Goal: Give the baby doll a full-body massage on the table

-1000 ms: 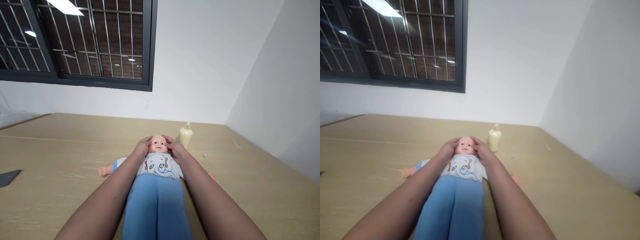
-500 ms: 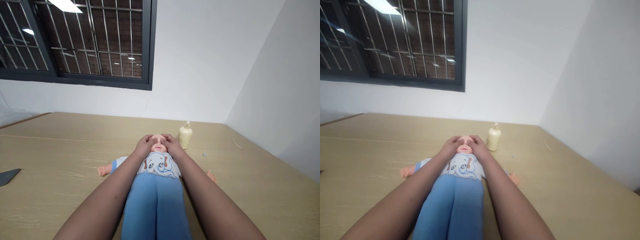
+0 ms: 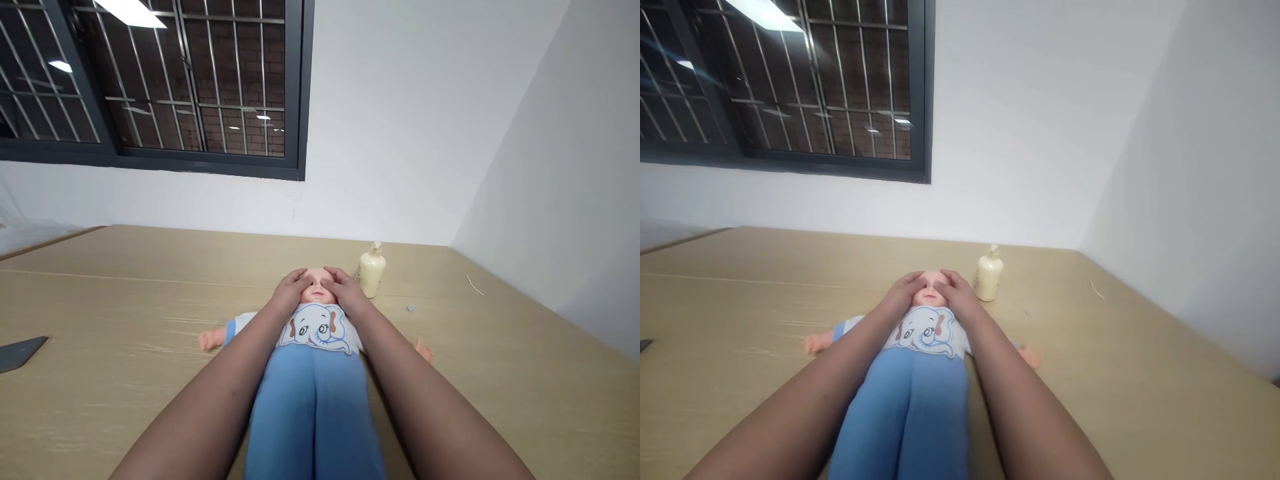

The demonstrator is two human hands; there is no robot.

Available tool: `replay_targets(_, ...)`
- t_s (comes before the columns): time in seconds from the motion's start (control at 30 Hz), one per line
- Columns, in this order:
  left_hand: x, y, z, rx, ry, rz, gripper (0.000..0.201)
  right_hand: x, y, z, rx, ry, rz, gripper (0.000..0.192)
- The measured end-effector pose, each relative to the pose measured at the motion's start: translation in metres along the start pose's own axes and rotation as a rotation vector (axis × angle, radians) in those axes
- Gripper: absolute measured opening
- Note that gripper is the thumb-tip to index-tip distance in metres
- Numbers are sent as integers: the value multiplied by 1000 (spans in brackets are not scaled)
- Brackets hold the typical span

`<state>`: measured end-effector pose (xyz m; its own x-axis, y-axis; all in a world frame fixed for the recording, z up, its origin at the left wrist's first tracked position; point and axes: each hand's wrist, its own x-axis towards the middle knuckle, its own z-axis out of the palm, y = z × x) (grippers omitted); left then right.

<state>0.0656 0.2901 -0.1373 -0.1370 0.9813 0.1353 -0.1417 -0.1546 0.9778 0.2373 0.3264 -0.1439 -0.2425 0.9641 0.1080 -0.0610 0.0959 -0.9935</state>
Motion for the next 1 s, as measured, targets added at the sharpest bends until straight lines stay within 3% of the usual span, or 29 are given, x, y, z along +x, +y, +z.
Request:
replay_targets(0.2, -2, 5, 2, 67, 15, -50, 46, 6, 2, 2, -110, 68, -46, 63)
replay_targets(0.43, 2, -3, -2, -7, -24, -76, 40, 9, 10, -1, -6, -2, 10, 55)
replay_targets(0.63, 0, -4, -7, -110, -108, -111, 53, -2, 1, -7, 92, -125, 74, 71)
replay_targets(0.87, -7, 8, -12, -81, -270, -163, 113, -9, -6, -18, -61, -305, 80, 122)
replay_targets(1.0, -7, 17, -19, 105, -341, -66, 102, -9, -7, -18, -196, -237, 47, 122)
